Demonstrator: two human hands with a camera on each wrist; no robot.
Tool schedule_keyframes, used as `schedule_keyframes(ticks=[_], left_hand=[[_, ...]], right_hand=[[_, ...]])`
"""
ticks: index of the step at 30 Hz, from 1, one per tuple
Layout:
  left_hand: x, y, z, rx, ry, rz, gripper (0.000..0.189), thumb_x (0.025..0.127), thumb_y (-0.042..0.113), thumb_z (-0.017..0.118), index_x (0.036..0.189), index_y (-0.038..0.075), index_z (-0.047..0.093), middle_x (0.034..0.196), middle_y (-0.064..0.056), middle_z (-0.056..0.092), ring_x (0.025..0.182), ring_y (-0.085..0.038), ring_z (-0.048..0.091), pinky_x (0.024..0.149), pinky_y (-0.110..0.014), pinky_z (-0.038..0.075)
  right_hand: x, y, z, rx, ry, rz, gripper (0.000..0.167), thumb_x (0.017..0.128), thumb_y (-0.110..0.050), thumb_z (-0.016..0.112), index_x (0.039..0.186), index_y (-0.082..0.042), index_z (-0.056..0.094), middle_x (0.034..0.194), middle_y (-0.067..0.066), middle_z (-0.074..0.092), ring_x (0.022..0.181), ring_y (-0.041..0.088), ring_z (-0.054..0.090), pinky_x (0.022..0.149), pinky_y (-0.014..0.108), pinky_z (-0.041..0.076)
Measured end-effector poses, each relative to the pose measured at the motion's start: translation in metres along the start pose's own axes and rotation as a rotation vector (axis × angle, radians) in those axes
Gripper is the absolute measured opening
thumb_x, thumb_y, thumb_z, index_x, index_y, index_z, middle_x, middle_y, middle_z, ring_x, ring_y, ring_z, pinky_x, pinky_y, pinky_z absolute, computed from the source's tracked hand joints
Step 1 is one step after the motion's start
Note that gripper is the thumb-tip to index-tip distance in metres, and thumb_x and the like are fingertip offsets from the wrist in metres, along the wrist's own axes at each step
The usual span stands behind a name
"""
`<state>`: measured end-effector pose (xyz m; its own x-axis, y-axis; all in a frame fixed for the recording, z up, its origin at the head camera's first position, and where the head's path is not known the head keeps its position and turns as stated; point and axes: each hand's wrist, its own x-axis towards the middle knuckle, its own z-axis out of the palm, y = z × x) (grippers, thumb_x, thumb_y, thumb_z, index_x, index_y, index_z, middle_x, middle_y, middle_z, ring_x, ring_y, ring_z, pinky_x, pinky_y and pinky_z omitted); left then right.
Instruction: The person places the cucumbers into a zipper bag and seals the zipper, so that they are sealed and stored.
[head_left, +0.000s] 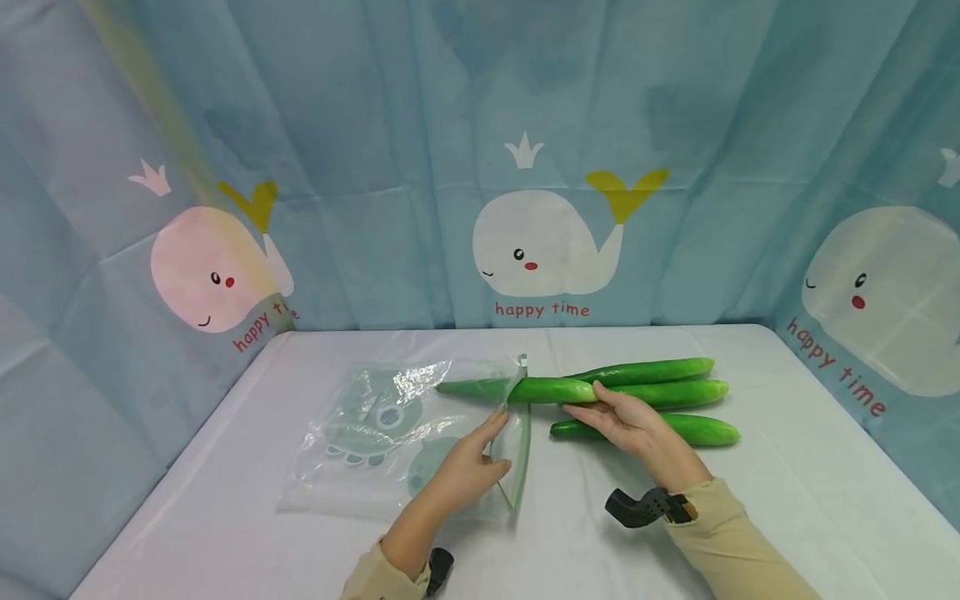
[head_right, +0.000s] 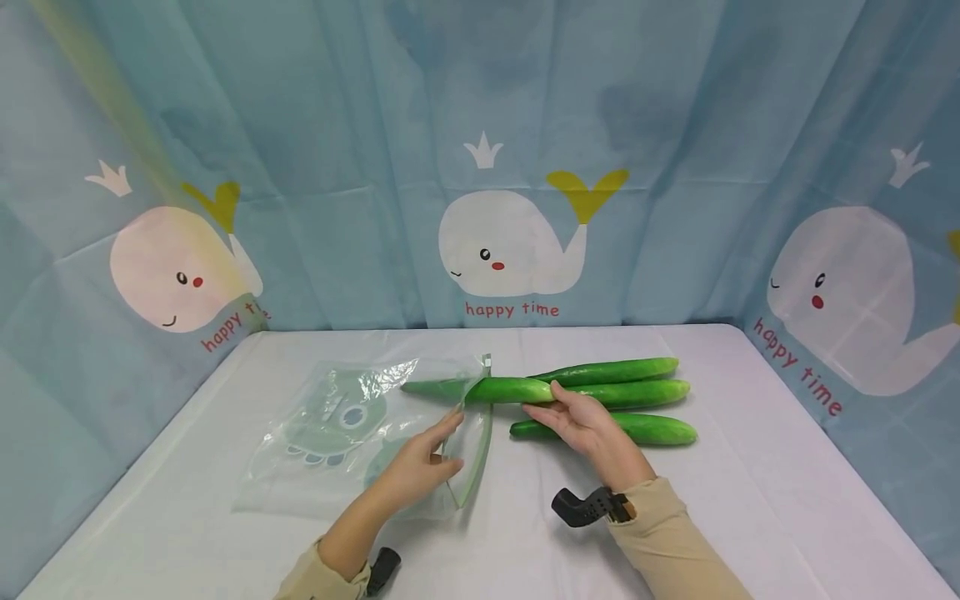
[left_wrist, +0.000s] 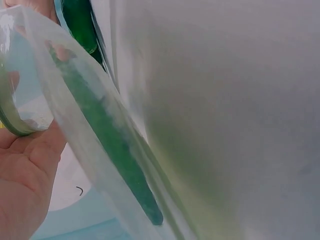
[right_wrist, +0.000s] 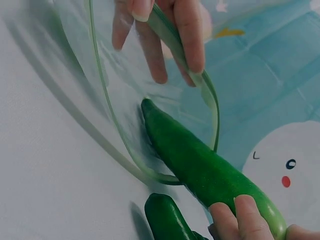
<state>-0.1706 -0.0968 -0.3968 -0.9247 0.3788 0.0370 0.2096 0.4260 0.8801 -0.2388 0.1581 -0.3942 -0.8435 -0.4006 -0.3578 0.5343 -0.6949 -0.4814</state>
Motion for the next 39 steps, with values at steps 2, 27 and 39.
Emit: schedule_keyframes(ticks=[2, 27, 39], left_hand=[[-0.001, 0.000, 0.000, 0.001, -0.001, -0.001, 0.065, 0.089, 0.000, 0.060, 0.148, -0.003, 0.033, 0.159, -0.016, 0.020, 0.119, -0.045, 0.052, 0.086, -0.041, 0.054], [-0.002, 0.002, 0.000, 0.003, 0.007, 0.021, 0.065, 0.088, -0.001, 0.062, 0.147, -0.004, 0.036, 0.158, -0.018, 0.022, 0.130, -0.047, 0.041, 0.098, -0.051, 0.047], [-0.002, 0.003, -0.001, -0.006, 0.006, 0.025, 0.065, 0.088, 0.000, 0.062, 0.147, -0.003, 0.036, 0.157, -0.018, 0.022, 0.129, -0.047, 0.042, 0.096, -0.050, 0.048]], right_hand=[[0.001, 0.001, 0.000, 0.000, 0.003, -0.001, 0.065, 0.105, -0.017, 0.026, 0.152, -0.011, -0.018, 0.156, 0.025, -0.015, 0.145, 0.038, -0.001, 0.112, 0.035, 0.022], [0.014, 0.014, 0.006, 0.080, -0.011, 0.021, 0.060, 0.106, -0.016, 0.023, 0.153, -0.006, -0.013, 0.157, 0.025, -0.013, 0.146, 0.035, -0.002, 0.115, 0.037, 0.018], [0.021, 0.021, 0.010, 0.095, -0.050, 0.014, 0.057, 0.106, -0.012, 0.020, 0.152, -0.001, -0.011, 0.158, 0.024, -0.013, 0.146, 0.035, -0.002, 0.117, 0.037, 0.015]])
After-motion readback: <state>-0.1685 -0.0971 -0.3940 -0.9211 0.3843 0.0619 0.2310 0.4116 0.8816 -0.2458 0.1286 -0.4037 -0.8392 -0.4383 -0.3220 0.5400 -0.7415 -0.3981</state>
